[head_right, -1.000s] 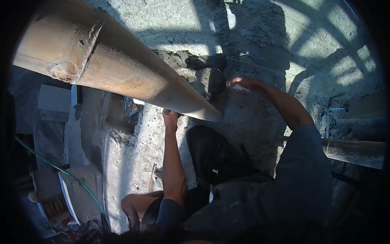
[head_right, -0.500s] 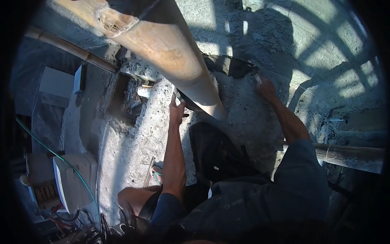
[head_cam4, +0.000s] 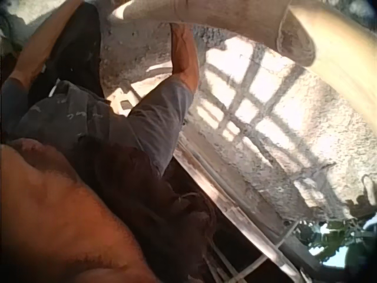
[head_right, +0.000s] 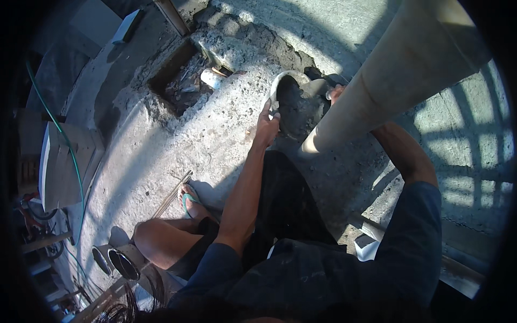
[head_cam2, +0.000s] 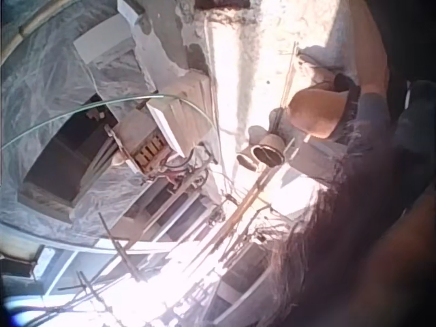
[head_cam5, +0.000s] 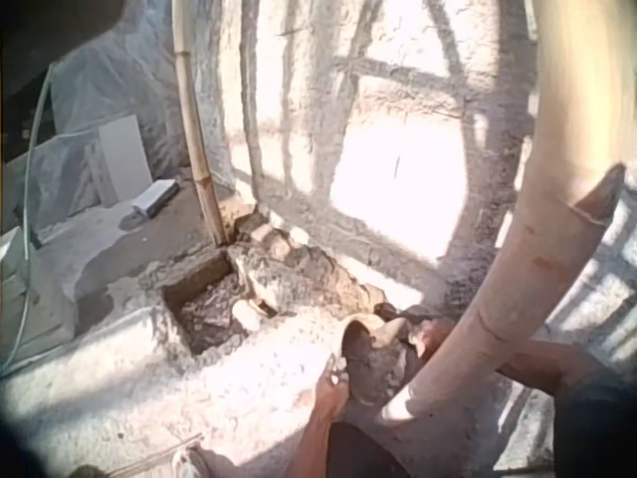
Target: The person applies cement mortar from a bucket onto a rough concrete wall and around a vertical bamboo pole using a hand trowel.
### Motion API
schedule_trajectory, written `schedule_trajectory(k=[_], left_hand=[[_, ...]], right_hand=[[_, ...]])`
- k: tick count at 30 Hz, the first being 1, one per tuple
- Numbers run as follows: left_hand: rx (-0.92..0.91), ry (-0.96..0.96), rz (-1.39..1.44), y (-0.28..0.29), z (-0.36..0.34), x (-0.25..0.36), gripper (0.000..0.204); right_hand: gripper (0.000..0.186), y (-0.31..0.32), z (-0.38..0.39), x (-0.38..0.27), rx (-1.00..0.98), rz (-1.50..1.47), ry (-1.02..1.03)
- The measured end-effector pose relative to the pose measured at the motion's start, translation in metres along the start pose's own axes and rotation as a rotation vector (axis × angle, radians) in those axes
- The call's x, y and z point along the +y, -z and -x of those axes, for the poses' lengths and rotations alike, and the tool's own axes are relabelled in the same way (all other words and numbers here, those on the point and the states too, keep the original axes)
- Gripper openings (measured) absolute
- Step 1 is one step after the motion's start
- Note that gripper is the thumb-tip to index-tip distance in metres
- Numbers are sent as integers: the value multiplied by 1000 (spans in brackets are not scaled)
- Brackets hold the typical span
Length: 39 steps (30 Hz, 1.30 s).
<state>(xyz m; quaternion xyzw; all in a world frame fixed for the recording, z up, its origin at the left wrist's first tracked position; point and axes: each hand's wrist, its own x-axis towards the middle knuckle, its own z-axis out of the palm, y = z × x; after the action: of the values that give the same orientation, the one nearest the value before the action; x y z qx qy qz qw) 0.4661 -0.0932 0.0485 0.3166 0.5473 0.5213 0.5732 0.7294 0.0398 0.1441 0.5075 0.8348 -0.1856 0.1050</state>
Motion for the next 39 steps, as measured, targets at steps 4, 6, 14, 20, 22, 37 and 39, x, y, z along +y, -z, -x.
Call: schedule_trajectory(k=[4, 6, 14, 20, 22, 37, 39], left_hand=[[137, -38, -116, 41, 1, -23, 62], [48, -103, -224, -19, -3, 1, 59], [211, -169, -148, 7, -4, -20, 53], [164, -185, -156, -23, -2, 11, 56], [155, -115, -187, -8, -1, 5, 56], [112, -145, -299, -30, -1, 13, 55], [134, -61, -314, -9, 9, 36, 53]], right_hand=[[32, -1, -51, -68, -371, 293, 181], [28, -34, -45, 70, -199, 269, 263], [26, -31, -38, -49, -598, -144, 344], [15, -23, -29, -12, -526, 44, 657], [13, -51, -49, -23, -477, 274, 874], [15, -71, -87, -44, -354, 340, 698], [16, -70, -91, -81, -354, 286, 783]])
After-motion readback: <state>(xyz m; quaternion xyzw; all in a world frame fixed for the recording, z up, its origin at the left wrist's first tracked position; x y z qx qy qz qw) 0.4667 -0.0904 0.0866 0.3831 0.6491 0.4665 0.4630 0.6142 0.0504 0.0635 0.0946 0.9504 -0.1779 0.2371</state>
